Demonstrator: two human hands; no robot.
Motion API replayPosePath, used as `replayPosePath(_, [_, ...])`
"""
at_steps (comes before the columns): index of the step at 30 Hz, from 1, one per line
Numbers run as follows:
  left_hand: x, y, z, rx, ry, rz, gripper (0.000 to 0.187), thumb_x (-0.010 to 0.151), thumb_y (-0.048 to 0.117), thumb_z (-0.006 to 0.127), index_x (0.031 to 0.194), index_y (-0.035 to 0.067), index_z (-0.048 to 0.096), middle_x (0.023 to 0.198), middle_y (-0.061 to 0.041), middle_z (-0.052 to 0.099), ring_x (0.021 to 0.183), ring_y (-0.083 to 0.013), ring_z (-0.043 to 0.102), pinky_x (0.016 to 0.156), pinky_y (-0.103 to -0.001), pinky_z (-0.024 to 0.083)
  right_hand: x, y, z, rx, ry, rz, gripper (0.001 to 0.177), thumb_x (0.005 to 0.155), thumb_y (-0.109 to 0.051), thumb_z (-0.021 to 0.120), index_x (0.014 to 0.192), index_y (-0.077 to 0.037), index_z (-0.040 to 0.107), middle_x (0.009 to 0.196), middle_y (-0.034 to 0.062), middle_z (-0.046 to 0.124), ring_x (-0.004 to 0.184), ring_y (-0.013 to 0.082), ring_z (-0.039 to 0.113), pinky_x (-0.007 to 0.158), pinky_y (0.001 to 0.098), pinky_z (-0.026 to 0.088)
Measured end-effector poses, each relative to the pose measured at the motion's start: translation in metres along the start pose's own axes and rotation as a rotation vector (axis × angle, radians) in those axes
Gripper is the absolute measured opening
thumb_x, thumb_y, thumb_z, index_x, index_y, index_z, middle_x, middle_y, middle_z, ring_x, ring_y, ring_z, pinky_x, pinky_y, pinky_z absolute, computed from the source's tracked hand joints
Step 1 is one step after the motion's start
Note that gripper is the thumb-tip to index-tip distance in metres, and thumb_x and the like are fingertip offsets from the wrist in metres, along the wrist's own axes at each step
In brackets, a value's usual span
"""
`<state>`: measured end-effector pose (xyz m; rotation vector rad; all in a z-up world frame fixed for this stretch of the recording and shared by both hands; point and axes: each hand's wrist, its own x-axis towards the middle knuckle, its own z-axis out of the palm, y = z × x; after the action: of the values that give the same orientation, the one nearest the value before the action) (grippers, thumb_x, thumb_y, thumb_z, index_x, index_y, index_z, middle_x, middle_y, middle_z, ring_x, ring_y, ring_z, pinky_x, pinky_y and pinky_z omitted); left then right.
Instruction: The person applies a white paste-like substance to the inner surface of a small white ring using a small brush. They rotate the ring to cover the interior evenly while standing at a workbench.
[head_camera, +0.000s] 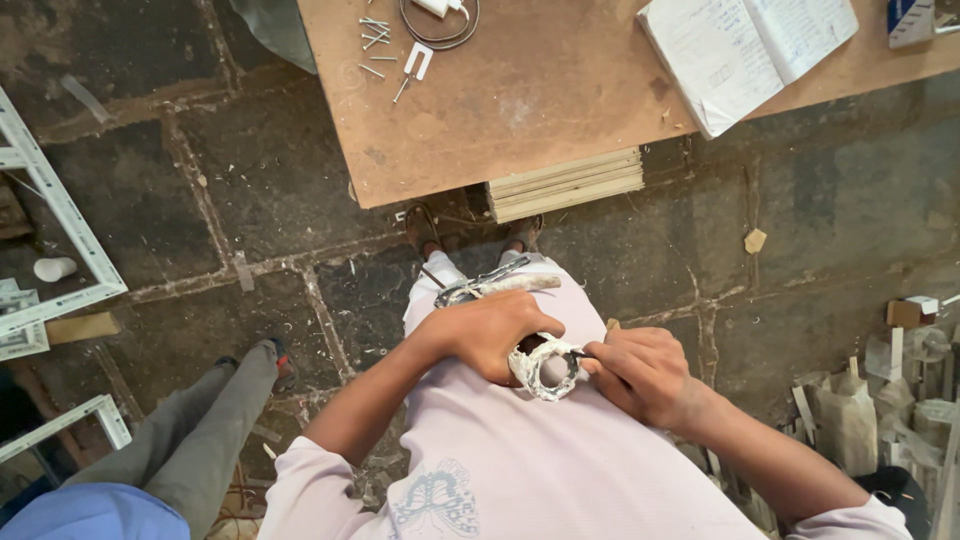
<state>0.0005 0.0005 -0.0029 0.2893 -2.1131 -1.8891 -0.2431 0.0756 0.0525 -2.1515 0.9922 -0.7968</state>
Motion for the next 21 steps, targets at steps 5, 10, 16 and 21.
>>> replayPosePath(5, [-0.001,0.001,0.004,-0.032,0.014,-0.021,0.032,0.066,0.025,0.079,0.08,0.004,0.06,0.069,-0.016,0.065,0.067,-0.0366,0.065,0.061,-0.044,0.047,-0.011,0.007,-0.004,0.235,-0.096,0.333,0.014,0.097,-0.016,0.072,0.093,-0.003,0.073,0.07,0.0093,0.066,0.059,0.0193,0.067,0.055,0.0305,0.049])
replayPosePath(10, [0.002,-0.003,0.009,-0.023,0.003,-0.045,0.031,0.066,0.025,0.078,0.081,0.005,0.061,0.07,-0.016,0.065,0.067,-0.0365,0.065,0.06,-0.045,0.047,-0.009,0.046,-0.012,1.146,-0.38,1.076,0.029,0.101,-0.017,0.069,0.088,0.008,0.077,0.053,0.001,0.054,0.044,0.0073,0.046,0.04,0.0246,0.032])
replayPosePath(16, [0.0,-0.008,0.006,0.017,0.065,-0.013,0.031,0.063,0.025,0.078,0.077,0.005,0.059,0.069,-0.016,0.064,0.067,-0.037,0.065,0.061,-0.045,0.048,-0.004,0.037,-0.03,0.982,-0.141,0.868,0.027,0.095,-0.011,0.068,0.121,-0.003,0.07,0.061,0.0059,0.069,0.051,0.009,0.059,0.046,0.0263,0.047])
replayPosePath(21, [-0.001,-0.003,0.004,0.063,0.098,-0.047,0.032,0.061,0.025,0.078,0.081,0.006,0.061,0.072,-0.016,0.066,0.071,-0.0371,0.067,0.063,-0.044,0.05,0.018,0.003,-0.017,0.357,0.012,0.389,0.028,0.087,-0.007,0.074,0.115,-0.004,0.073,0.098,0.0093,0.07,0.083,0.0177,0.07,0.07,0.029,0.059])
